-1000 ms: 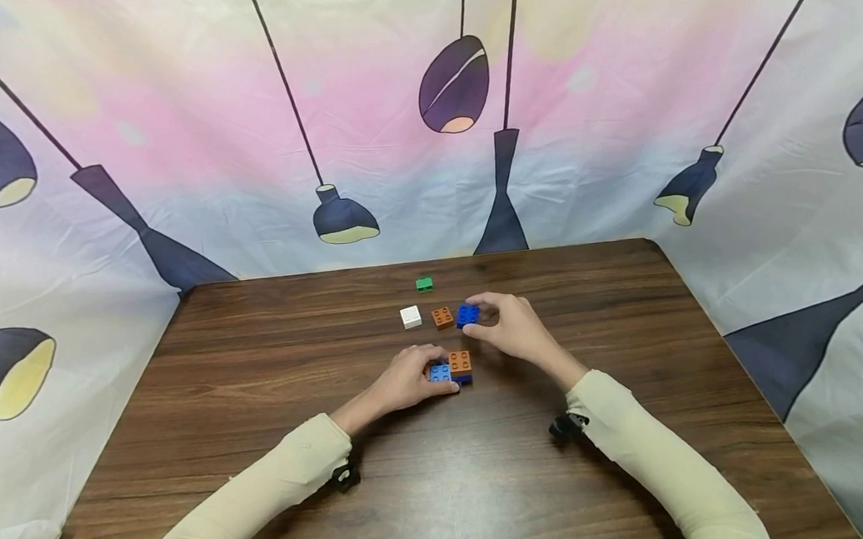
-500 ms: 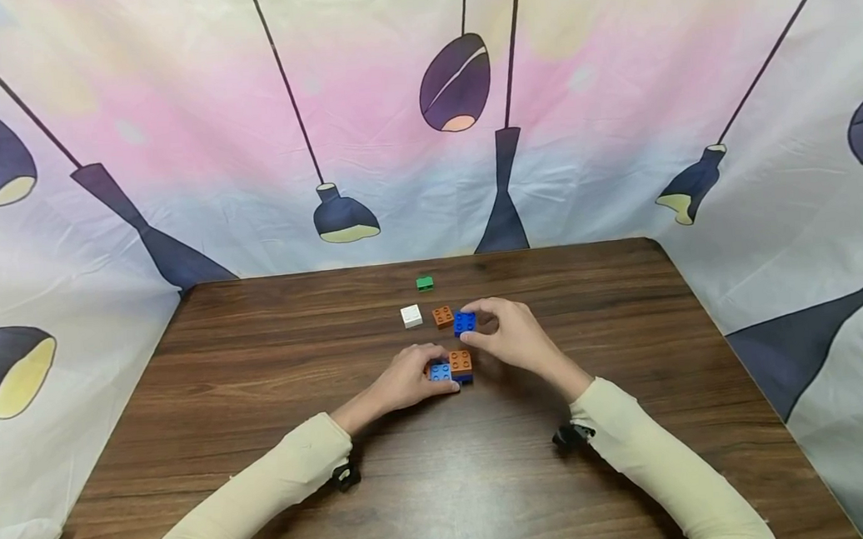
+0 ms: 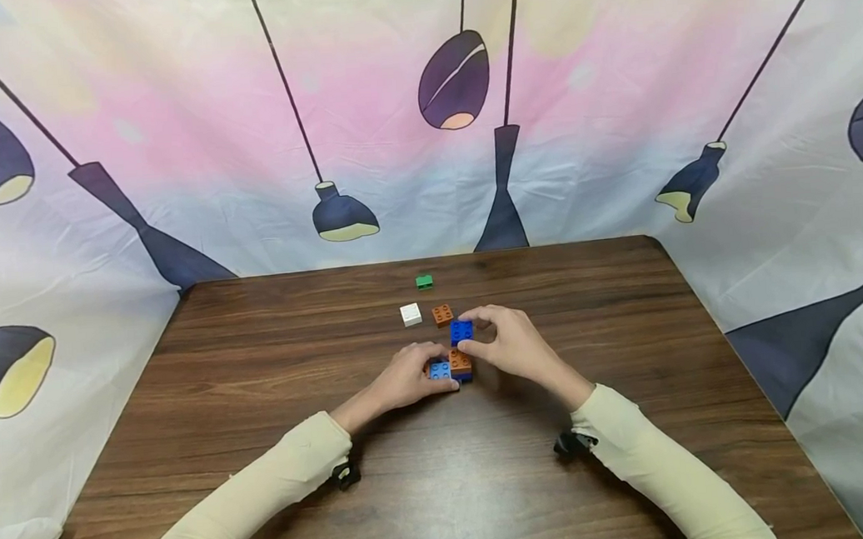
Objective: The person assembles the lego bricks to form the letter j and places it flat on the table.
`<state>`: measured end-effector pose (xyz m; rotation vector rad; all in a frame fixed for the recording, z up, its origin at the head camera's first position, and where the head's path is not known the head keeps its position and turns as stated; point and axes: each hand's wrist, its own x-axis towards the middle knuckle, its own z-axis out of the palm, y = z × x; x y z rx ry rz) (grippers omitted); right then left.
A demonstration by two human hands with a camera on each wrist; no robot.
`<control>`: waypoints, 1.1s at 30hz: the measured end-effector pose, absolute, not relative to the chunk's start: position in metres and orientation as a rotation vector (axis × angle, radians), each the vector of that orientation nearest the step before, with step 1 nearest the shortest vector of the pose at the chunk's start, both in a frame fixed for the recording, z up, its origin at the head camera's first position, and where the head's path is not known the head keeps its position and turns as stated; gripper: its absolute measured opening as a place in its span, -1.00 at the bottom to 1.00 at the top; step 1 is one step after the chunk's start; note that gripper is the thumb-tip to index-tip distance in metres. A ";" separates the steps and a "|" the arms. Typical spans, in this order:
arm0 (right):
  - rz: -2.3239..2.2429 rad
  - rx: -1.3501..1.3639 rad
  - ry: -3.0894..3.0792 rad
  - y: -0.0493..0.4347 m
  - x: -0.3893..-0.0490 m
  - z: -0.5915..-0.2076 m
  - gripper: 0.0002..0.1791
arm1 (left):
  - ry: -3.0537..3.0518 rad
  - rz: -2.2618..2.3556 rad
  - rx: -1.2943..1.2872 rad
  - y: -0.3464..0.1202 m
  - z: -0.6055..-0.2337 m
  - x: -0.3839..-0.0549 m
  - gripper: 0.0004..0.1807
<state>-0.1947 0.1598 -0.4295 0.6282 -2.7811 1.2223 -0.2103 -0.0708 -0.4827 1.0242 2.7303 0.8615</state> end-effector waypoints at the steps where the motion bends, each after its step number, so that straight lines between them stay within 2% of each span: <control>1: 1.222 0.630 -2.783 0.159 -0.194 -0.429 -0.55 | 2.728 0.868 1.028 -0.071 -0.483 -0.210 -0.53; 15: 1.236 0.688 -2.792 0.155 -0.184 -0.436 -0.57 | 2.735 0.883 1.058 -0.070 -0.485 -0.213 -0.63; 33: 1.188 0.776 -2.818 0.158 -0.184 -0.441 -0.58 | 2.737 0.857 1.029 -0.070 -0.484 -0.213 -0.60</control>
